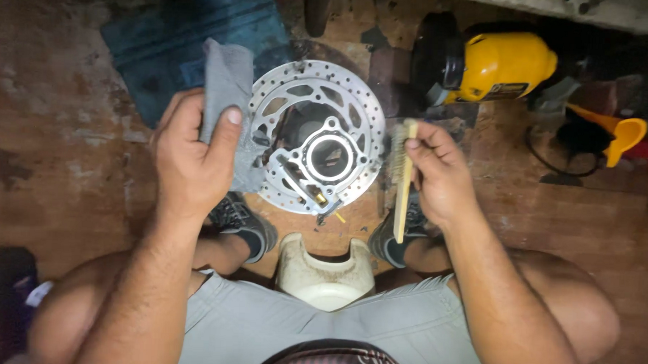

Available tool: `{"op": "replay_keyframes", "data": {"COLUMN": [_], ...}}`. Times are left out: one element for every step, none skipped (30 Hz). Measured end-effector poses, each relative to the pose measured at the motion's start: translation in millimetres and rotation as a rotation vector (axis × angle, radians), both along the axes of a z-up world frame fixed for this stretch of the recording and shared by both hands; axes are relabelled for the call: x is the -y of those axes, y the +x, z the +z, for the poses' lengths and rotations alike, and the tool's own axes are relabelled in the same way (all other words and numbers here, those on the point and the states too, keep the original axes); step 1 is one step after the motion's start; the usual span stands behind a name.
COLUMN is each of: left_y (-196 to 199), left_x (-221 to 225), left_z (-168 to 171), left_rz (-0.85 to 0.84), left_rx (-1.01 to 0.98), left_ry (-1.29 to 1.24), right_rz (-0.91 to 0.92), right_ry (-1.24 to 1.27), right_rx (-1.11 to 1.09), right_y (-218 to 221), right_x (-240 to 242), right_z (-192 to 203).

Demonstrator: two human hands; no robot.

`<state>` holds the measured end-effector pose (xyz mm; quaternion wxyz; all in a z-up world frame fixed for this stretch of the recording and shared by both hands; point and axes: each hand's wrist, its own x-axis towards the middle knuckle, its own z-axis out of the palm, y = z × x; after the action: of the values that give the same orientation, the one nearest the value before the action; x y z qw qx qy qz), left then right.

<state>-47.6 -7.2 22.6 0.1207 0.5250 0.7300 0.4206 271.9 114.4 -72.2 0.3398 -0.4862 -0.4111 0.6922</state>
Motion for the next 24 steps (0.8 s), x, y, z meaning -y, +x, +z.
{"op": "replay_keyframes", "data": {"left_y": [0, 0, 2, 6, 11, 16, 17, 17, 18, 17, 16, 16, 18, 21, 24, 28, 32, 36, 36, 36, 35, 35, 34, 34], "left_x": [2, 4, 4, 4, 4, 4, 4, 3, 4, 3, 3, 2, 2, 1, 1, 1, 1, 1, 0, 0, 1, 2, 4, 6], "left_z": [-5, -9, -15, -9, -3, 3, 3, 3, 2, -1, -4, -8, -12, -16, -20, -24, -28, -32, -37, -43, -49, -55, -60, -66], "left_rz": [-0.003, -0.024, -0.045, -0.050, -0.067, -0.083, -0.082, -0.097, -0.108, -0.104, -0.116, -0.129, -0.124, -0.139, -0.155, -0.152, -0.199, -0.245, -0.242, -0.274, -0.307, -0.304, -0.315, -0.325], "left_rx": [-0.006, -0.046, -0.082, -0.084, -0.107, -0.130, -0.132, -0.156, -0.178, -0.179, -0.174, -0.168, -0.163, -0.166, -0.167, -0.158, -0.143, -0.128, -0.121, -0.135, -0.151, -0.146, -0.159, -0.172], "left_ry": [-0.004, -0.068, -0.129, -0.131, -0.247, -0.363, -0.364, -0.417, -0.470, -0.471, -0.483, -0.496, -0.496, -0.540, -0.585, -0.587, -0.581, -0.575, -0.578, -0.560, -0.545, -0.549, -0.541, -0.534], "right_rz": [-0.003, 0.012, 0.026, 0.021, 0.064, 0.107, 0.107, 0.125, 0.146, 0.150, 0.206, 0.263, 0.269, 0.330, 0.392, 0.400, 0.438, 0.475, 0.483, 0.498, 0.511, 0.517, 0.521, 0.524], "right_ry": [-0.004, 0.026, 0.060, 0.058, 0.086, 0.114, 0.114, 0.152, 0.191, 0.191, 0.241, 0.290, 0.290, 0.389, 0.486, 0.485, 0.556, 0.627, 0.626, 0.626, 0.625, 0.621, 0.644, 0.666], "right_rx": [-0.006, 0.013, 0.037, 0.035, 0.053, 0.070, 0.068, 0.093, 0.119, 0.117, 0.188, 0.260, 0.263, 0.391, 0.519, 0.524, 0.594, 0.663, 0.666, 0.678, 0.688, 0.688, 0.690, 0.692], "right_y": [-1, -2, -1, -1, -1, -2, -4, -7, -10, -11, -11, -11, -10, -9, -7, -5, -4, -3, -6, -8, -11, -12, -12, -12], "right_x": [0, 1, 0, 2, 2, 3, 3, 4, 4, 4, 4, 3, 4, 5, 6, 4, 3, 1, 1, 0, 1, 0, 0, 0], "right_z": [3, 6, 9, 13, 17, 21, 23, 26, 29, 33, 38, 42, 43, 44, 45, 40, 37, 33, 35, 38, 40, 38, 36, 34]}}
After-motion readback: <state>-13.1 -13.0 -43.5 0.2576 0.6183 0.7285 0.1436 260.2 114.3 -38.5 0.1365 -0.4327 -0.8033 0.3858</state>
